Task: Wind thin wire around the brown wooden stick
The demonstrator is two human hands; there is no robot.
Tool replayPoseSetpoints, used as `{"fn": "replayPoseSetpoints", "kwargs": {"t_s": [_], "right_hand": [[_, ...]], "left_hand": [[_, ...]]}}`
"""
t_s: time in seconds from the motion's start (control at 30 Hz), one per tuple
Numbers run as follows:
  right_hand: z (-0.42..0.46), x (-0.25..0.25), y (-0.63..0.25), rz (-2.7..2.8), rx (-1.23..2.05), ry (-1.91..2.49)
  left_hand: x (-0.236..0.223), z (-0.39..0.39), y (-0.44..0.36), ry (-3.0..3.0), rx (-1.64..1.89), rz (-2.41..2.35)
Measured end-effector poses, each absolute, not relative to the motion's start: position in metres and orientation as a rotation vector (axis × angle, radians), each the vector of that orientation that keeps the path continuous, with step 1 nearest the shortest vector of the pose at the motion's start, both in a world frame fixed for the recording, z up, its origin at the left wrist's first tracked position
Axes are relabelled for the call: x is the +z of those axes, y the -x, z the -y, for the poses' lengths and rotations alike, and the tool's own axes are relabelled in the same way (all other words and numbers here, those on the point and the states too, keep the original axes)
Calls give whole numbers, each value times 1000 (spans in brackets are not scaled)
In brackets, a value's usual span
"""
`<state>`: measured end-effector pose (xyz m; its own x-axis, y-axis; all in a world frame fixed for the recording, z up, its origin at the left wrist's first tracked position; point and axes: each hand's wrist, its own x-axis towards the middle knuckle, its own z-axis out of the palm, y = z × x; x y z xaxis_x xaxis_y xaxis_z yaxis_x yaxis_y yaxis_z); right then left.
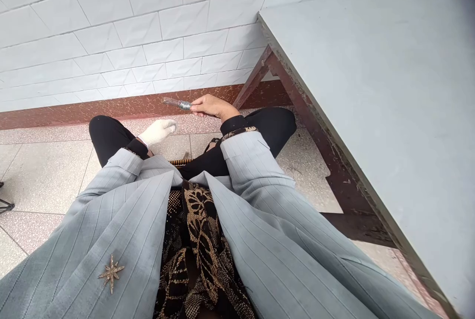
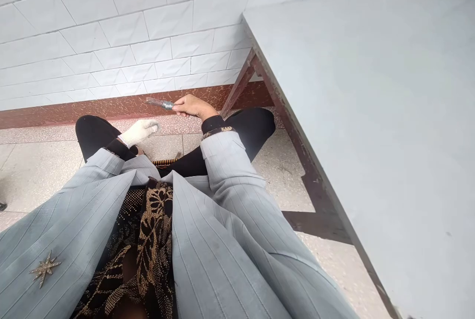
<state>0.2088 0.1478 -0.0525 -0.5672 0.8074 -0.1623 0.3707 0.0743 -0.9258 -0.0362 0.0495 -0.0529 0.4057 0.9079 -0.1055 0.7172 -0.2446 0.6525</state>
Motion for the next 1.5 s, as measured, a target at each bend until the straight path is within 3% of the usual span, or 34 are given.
{"fn": "replayPoseSetpoints", "kwargs": {"t_s": [0.27,0.37,0.53,0.67,0.83,1.0,1.27,1.37,1.5], "right_hand": [[-151,-59,-205,2197,1463,1249],[-150,-61,-202,2371,1593,1240],[-145,-54,-210,2459,2103,666],[-142,-51,-220,1947,1998,441],[-139,-54,-216,1649,1892,566],[-144,-55,-208,1469,1823,867],[-148,-64,-195,2156,1323,1541],[-148,-67,-195,2445,1410,1530],[-147,-67,-197,2627,1758,1342]], "left_hand": [[-23,-50,30,-2510,-99,-1664],[-14,-54,26,-2589,-174,-1635],[-12,-65,31,-2423,159,-1417],[-26,-58,25,-1904,558,-1245],[-48,-48,15,-1631,620,-1212],[-59,-53,26,-1882,524,-1385],[-40,-51,19,-2495,-134,-1643],[-31,-53,18,-2559,-203,-1652],[-24,-61,26,-2588,-196,-1632]]}}
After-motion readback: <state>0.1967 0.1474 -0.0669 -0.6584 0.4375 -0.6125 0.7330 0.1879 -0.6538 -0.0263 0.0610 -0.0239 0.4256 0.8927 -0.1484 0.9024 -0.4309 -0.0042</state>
